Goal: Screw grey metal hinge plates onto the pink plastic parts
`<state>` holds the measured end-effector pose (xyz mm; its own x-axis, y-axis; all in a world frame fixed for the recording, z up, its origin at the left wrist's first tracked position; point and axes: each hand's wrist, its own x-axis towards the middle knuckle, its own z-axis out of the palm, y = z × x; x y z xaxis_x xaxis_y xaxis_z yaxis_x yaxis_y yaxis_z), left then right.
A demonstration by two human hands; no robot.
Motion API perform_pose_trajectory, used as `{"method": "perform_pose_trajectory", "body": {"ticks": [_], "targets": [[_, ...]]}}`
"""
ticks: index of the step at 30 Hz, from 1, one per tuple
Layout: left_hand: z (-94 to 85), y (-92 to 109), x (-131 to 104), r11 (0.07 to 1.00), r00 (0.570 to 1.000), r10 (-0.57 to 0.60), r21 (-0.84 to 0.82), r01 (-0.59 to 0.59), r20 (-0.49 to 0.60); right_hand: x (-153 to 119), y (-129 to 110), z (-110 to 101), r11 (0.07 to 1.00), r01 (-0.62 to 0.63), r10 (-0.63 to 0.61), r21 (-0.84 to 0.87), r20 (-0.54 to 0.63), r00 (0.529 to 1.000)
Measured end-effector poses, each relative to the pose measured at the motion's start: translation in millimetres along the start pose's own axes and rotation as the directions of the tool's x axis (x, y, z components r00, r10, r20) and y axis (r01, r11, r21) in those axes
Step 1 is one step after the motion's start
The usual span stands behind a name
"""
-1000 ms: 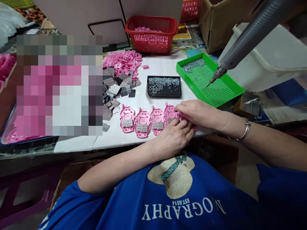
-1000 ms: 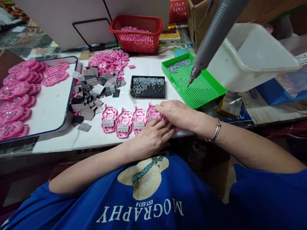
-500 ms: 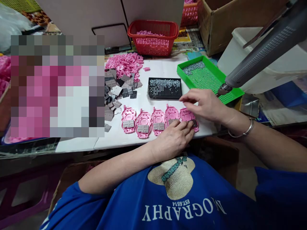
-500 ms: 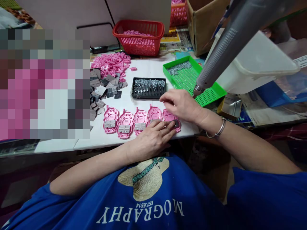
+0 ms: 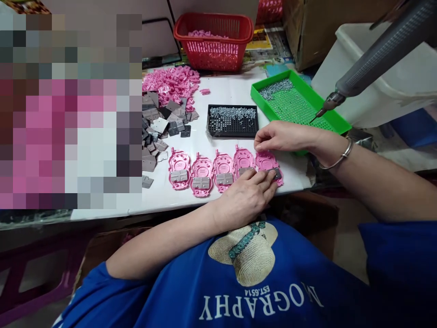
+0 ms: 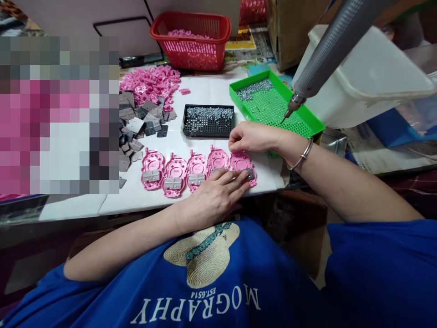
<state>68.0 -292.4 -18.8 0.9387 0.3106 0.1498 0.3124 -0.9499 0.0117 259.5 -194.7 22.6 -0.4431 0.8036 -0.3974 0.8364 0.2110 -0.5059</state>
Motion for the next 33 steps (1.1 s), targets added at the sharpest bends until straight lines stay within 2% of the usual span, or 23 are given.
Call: {"method": "perform_pose_trajectory", "body": {"ticks": [6, 11, 16, 21, 25, 28, 33], "targets": [[-0.4, 0, 0, 1.000, 1.000, 0.009, 0.005, -0.009, -0.011, 8, 2, -1, 0.995, 0.035, -0.033, -0.094, 0.019, 0.999], [-0.1, 0, 1, 1.000, 1.000, 0.009, 0.017, -0.008, -0.022, 8, -2, 2, 0.984, 0.014, -0.019, -0.175, -0.027, 0.999], [-0.2, 0, 1, 1.000, 1.000, 0.012, 0.013, -0.012, -0.012, 6, -5, 7, 0.983, -0.008, -0.008, -0.184, -0.086, 0.996], [-0.7, 0, 1, 1.000, 1.000, 0.010, 0.016, -0.010, -0.006, 3, -4, 14, 0.991, -0.049, 0.030, -0.123, -0.149, 0.988], [-0.5, 1, 1, 1.000, 1.000, -0.001, 0.018, 0.001, -0.014, 1, -2, 19, 0.995, -0.098, 0.099, 0.017, -0.221, 0.970], [-0.6, 1, 2, 1.000, 1.000, -0.009, 0.010, 0.010, -0.014, -3, -1, 22, 0.989, -0.091, 0.121, 0.117, -0.281, 0.952], [0.5, -1, 4, 1.000, 0.999, -0.003, -0.024, 0.002, -0.040, -13, -1, 27, 0.986, -0.067, 0.117, 0.150, -0.357, 0.927]]}}
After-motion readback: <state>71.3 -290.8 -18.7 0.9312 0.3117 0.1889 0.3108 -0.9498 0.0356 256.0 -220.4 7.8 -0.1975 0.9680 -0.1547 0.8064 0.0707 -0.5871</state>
